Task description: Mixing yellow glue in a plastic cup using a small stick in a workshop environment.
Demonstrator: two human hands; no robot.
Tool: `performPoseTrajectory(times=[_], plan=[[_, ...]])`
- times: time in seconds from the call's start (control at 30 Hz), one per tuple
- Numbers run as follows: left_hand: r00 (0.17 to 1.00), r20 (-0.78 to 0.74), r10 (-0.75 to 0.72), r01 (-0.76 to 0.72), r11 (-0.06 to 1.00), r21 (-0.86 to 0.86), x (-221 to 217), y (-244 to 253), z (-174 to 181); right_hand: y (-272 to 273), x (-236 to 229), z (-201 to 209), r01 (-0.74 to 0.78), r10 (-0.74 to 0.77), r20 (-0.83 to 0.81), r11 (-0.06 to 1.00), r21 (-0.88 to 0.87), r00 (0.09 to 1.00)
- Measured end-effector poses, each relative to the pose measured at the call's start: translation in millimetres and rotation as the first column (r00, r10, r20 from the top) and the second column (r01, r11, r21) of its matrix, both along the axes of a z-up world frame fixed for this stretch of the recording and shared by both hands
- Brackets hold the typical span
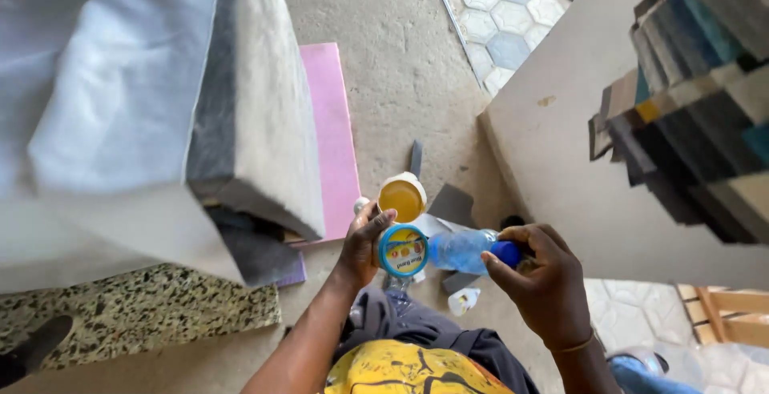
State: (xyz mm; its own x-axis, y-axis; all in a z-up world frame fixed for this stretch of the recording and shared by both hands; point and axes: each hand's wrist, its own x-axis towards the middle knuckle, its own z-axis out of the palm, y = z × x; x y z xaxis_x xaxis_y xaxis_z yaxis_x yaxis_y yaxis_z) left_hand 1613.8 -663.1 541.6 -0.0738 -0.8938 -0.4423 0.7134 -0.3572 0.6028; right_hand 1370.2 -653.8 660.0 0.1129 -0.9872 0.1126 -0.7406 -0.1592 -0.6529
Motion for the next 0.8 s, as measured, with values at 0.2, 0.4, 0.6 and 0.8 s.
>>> performPoseTrajectory(times=[0.2, 0.4, 0.6, 0.8], plan=[[0.998, -0.024, 0.051, -0.050, 0.998, 0.027, -15.0, -147.7, 8.2, -134.6, -8.8, 21.7, -0.069, 0.069, -0.017, 0.998, -0.004, 0.997], [1.000, -0.025, 0.012, -0.011, 1.000, 0.017, -8.0, -297.5, -6.6, -254.0, -0.8, 10.5, -0.022, 0.021, -0.015, 0.995, -0.094, 1.000], [0.994, -0.110, -0.025, 0.026, 1.000, 0.001, 17.0, -477.5, -56.6, -420.8, 37.0, -24.6, 0.019, -0.023, -0.035, 0.995, -0.096, 0.999], [0.970, -0.058, -0.237, 0.241, 0.967, 0.079, 66.1, -686.5, -45.6, -627.3, 93.2, -38.9, 0.024, -0.024, 0.025, 0.999, 0.027, 0.999]])
